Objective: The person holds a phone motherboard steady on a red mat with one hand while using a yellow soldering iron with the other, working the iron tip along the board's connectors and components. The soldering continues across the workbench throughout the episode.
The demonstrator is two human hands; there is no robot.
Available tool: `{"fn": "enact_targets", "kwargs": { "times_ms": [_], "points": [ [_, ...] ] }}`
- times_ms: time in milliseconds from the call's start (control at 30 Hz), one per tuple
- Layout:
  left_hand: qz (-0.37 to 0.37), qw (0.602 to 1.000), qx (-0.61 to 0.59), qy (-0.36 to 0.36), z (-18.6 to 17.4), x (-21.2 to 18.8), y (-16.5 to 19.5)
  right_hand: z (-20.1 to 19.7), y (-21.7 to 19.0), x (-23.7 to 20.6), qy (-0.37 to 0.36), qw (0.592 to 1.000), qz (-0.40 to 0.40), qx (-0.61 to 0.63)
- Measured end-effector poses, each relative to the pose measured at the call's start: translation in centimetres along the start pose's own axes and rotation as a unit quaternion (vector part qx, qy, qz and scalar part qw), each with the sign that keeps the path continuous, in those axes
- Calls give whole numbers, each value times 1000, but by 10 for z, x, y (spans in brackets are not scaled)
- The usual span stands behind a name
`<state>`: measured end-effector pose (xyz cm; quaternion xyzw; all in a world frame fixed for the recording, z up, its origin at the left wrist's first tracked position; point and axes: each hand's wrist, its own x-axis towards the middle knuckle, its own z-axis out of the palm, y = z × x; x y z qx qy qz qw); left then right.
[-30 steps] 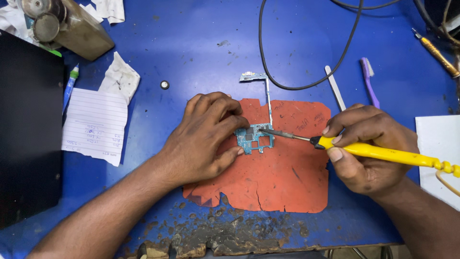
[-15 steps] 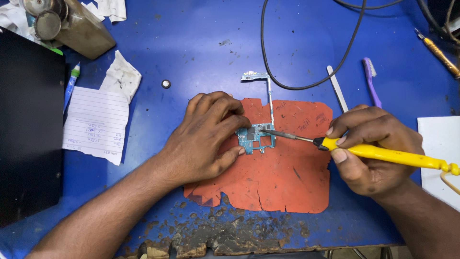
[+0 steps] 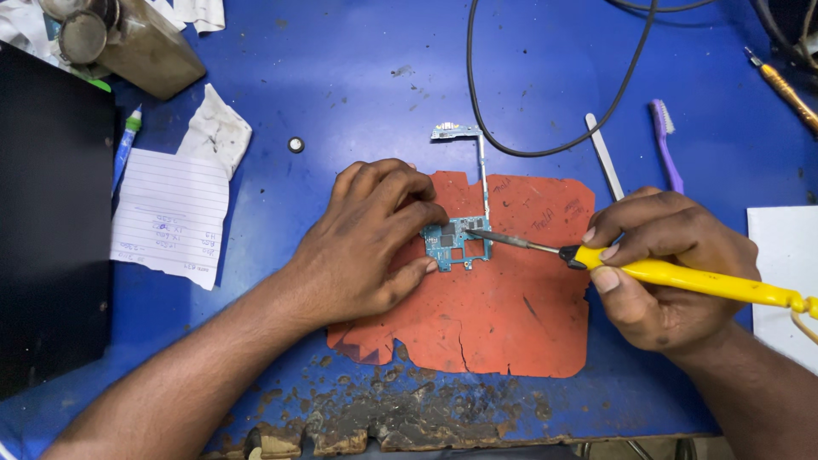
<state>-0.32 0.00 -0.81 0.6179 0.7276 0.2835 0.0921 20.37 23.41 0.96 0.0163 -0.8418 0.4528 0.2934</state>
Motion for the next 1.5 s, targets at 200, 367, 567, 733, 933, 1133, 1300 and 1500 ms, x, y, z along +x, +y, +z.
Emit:
{"fn": "enact_targets", "kwargs": {
  "times_ms": [200, 367, 567, 733, 933, 1133, 1300, 1500],
  "points": [
    [-1, 1000, -2, 0, 0, 0, 0, 1, 0, -1, 4, 1000, 7, 6],
    [0, 1000, -1, -1, 0, 0, 0, 0, 1, -1, 4, 1000, 3, 2],
    [0, 1000, -1, -1, 1, 0, 0, 0, 2, -1, 6, 1000, 5, 2],
    [-3, 1000, 1, -3, 1, 0, 0, 1, 3, -1, 3, 1000, 0, -7],
    [-5, 1000, -6, -4, -1, 0, 1, 1, 2, 0, 2, 1000, 12, -3],
    [-4, 1000, -4, -7, -1, 0, 0, 2, 2, 0, 5, 1000, 14, 5],
    [-5, 1000, -1, -6, -1, 0, 0, 3, 1, 0, -8, 1000, 24, -6],
    [-7, 1000, -1, -8, 0, 0, 0, 2, 2, -2, -8, 1000, 28, 2]
  ]
}}
